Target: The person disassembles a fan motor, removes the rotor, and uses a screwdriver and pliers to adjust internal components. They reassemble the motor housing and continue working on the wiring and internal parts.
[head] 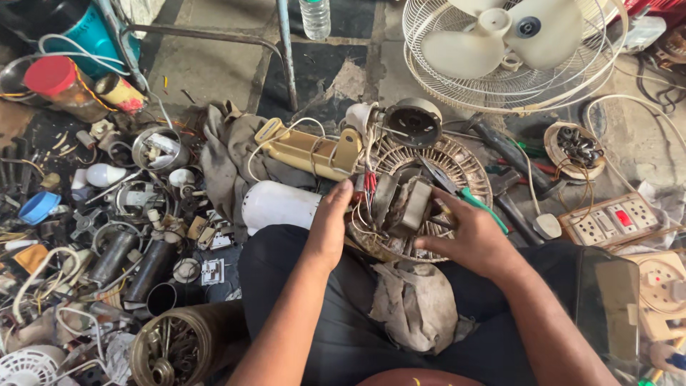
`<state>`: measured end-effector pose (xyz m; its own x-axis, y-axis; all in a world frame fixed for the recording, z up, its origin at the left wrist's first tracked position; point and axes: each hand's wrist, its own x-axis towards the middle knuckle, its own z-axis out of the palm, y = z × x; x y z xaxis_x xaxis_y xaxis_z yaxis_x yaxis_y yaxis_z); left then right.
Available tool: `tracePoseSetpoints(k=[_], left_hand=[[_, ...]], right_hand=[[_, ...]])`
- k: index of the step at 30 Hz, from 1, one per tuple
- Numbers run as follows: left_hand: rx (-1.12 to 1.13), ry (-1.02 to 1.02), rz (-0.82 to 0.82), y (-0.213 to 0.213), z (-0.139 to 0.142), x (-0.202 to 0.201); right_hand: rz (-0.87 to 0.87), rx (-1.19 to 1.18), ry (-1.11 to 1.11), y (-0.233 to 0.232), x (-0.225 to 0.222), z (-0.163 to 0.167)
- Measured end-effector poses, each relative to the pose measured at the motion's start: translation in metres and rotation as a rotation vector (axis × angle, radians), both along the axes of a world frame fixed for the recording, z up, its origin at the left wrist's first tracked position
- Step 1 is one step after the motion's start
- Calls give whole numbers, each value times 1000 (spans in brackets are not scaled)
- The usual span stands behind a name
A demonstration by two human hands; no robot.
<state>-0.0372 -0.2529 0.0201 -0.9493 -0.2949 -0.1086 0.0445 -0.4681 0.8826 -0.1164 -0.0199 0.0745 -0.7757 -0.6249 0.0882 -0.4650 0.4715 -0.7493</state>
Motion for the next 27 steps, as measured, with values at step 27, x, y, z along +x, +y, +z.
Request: tracePoseSetpoints(k=[27], left_hand=[[-1165, 84, 308, 69, 48, 7]], right_hand=[[-203, 138, 301, 15, 37, -21]])
